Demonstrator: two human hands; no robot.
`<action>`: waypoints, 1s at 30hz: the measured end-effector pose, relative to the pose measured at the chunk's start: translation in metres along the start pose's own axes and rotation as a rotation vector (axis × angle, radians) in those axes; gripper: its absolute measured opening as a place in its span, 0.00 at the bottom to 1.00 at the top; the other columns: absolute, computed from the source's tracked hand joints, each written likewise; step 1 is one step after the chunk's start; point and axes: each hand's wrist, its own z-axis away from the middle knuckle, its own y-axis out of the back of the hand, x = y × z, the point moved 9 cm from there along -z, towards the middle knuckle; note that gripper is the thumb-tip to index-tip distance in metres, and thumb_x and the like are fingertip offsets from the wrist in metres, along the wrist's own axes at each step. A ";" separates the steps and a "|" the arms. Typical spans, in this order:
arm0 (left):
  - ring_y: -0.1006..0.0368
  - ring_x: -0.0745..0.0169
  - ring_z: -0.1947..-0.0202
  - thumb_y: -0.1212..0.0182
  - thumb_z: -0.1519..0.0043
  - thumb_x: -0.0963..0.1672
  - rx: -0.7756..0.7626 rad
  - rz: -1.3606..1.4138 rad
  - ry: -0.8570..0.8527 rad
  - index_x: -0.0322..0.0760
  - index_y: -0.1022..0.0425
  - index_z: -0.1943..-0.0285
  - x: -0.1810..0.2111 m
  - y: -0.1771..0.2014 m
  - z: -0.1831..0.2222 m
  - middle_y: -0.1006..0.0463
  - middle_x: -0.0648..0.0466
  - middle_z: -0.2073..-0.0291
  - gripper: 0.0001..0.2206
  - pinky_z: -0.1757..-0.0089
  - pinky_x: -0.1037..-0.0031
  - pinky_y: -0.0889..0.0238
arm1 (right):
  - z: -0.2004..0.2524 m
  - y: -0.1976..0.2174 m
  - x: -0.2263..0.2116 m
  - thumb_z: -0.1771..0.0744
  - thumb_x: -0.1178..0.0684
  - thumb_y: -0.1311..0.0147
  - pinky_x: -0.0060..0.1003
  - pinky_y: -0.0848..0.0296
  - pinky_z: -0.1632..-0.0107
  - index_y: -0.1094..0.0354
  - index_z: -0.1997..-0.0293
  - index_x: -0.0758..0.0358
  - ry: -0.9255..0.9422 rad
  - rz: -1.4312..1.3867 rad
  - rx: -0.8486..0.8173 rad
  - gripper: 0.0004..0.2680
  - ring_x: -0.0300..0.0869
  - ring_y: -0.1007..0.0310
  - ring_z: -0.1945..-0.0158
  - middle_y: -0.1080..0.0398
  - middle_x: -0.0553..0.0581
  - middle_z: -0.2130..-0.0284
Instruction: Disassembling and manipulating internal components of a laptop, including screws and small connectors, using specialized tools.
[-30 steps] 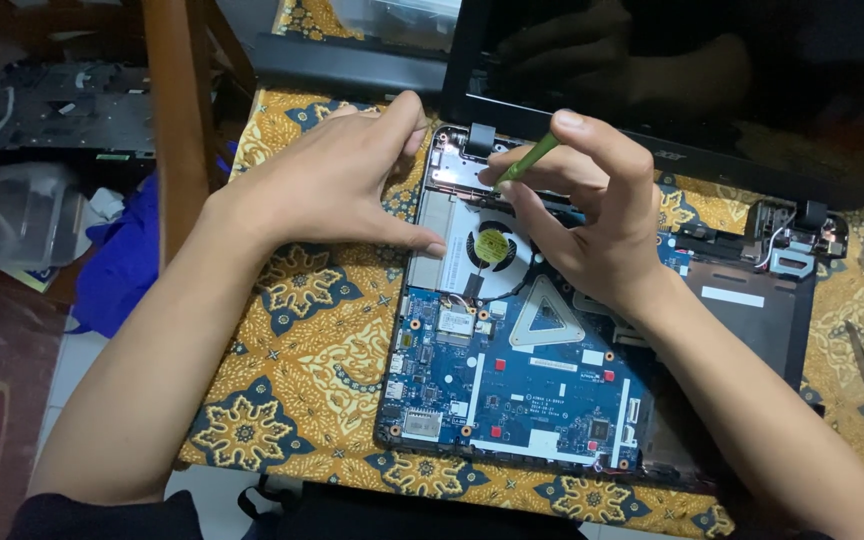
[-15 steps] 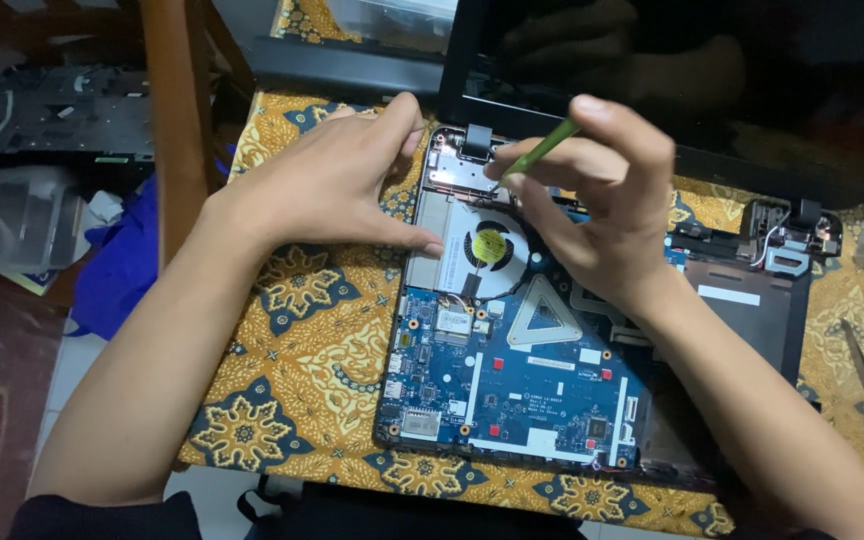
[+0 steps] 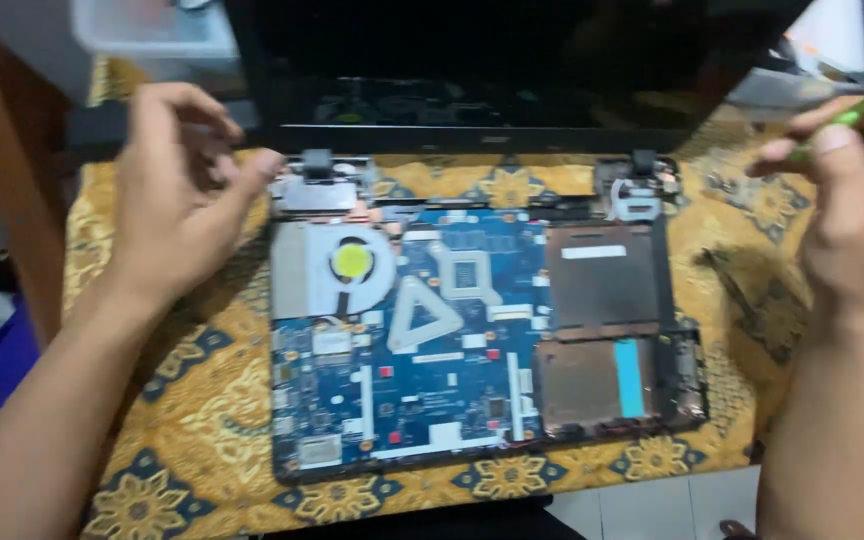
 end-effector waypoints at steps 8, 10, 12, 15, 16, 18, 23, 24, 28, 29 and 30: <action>0.40 0.54 0.63 0.47 0.16 0.39 0.085 -0.181 -0.011 0.25 0.33 0.38 -0.009 -0.004 -0.024 0.36 0.47 0.62 0.06 0.64 0.64 0.49 | 0.008 0.036 0.046 0.28 0.67 0.54 0.47 0.35 0.47 0.44 0.50 0.68 -0.027 0.354 -0.069 0.04 0.50 0.40 0.52 0.40 0.63 0.54; 0.45 0.63 0.59 0.44 0.09 0.37 0.107 -0.080 0.009 0.31 0.35 0.50 -0.032 0.004 -0.031 0.40 0.52 0.61 0.13 0.57 0.67 0.51 | 0.015 0.009 0.050 0.27 0.66 0.54 0.32 0.20 0.59 0.37 0.52 0.67 -0.291 0.273 -0.233 0.03 0.35 0.35 0.70 0.45 0.48 0.75; 0.38 0.61 0.59 0.46 0.09 0.38 0.072 -0.033 0.047 0.31 0.36 0.47 -0.032 0.005 -0.032 0.36 0.51 0.62 0.11 0.56 0.69 0.44 | 0.008 0.003 0.049 0.27 0.63 0.51 0.32 0.27 0.62 0.33 0.53 0.65 -0.267 0.364 -0.240 0.02 0.35 0.38 0.71 0.37 0.51 0.71; 0.31 0.60 0.60 0.49 0.07 0.41 0.051 0.038 0.095 0.33 0.39 0.44 -0.054 0.000 -0.025 0.34 0.49 0.63 0.10 0.55 0.70 0.36 | 0.006 0.002 0.047 0.26 0.57 0.49 0.33 0.34 0.68 0.28 0.53 0.62 -0.337 0.503 -0.254 0.04 0.35 0.41 0.75 0.33 0.51 0.73; 0.33 0.60 0.61 0.50 0.06 0.44 0.081 0.054 0.107 0.35 0.42 0.43 -0.065 0.000 -0.024 0.37 0.49 0.65 0.12 0.53 0.69 0.35 | 0.005 0.004 0.049 0.25 0.54 0.49 0.35 0.35 0.70 0.28 0.52 0.62 -0.415 0.543 -0.263 0.05 0.35 0.42 0.77 0.37 0.48 0.79; 0.39 0.58 0.58 0.51 0.07 0.44 0.074 0.002 0.134 0.34 0.43 0.43 -0.070 -0.001 -0.026 0.41 0.49 0.61 0.12 0.52 0.64 0.42 | 0.003 0.007 0.048 0.25 0.53 0.49 0.34 0.35 0.70 0.29 0.53 0.61 -0.488 0.562 -0.267 0.05 0.35 0.43 0.77 0.40 0.47 0.80; 0.40 0.59 0.63 0.58 0.02 0.48 0.004 -0.043 0.179 0.35 0.41 0.56 -0.161 -0.006 -0.026 0.38 0.51 0.64 0.24 0.50 0.61 0.43 | 0.006 0.021 0.058 0.25 0.54 0.48 0.35 0.37 0.69 0.28 0.55 0.59 -0.571 0.594 -0.242 0.05 0.35 0.45 0.79 0.42 0.46 0.83; 0.36 0.67 0.58 0.60 0.06 0.51 0.010 0.121 0.294 0.42 0.37 0.50 -0.203 -0.009 -0.024 0.33 0.55 0.61 0.19 0.45 0.70 0.39 | 0.005 0.024 0.060 0.25 0.55 0.47 0.35 0.37 0.70 0.28 0.55 0.60 -0.548 0.604 -0.233 0.04 0.35 0.45 0.80 0.40 0.46 0.83; 0.37 0.42 0.53 0.60 0.13 0.34 -0.025 -0.022 -0.251 0.22 0.48 0.11 -0.309 0.002 -0.002 0.34 0.36 0.57 0.20 0.36 0.49 0.45 | -0.001 0.023 0.057 0.27 0.60 0.47 0.29 0.43 0.85 0.27 0.48 0.67 -0.565 0.602 -0.236 0.04 0.34 0.44 0.86 0.30 0.54 0.81; 0.37 0.42 0.53 0.60 0.13 0.34 -0.031 -0.023 -0.261 0.22 0.48 0.11 -0.312 0.006 -0.001 0.34 0.36 0.57 0.20 0.36 0.49 0.45 | -0.001 0.024 0.066 0.27 0.60 0.47 0.29 0.43 0.85 0.27 0.48 0.67 -0.570 0.599 -0.226 0.04 0.34 0.44 0.86 0.30 0.54 0.81; 0.38 0.40 0.49 0.65 0.17 0.44 -0.070 0.015 -0.182 0.21 0.52 0.09 -0.324 0.006 -0.001 0.36 0.32 0.52 0.27 0.37 0.50 0.47 | -0.005 0.022 0.069 0.28 0.61 0.45 0.31 0.37 0.82 0.26 0.50 0.68 -0.503 0.633 -0.239 0.04 0.35 0.40 0.84 0.28 0.56 0.79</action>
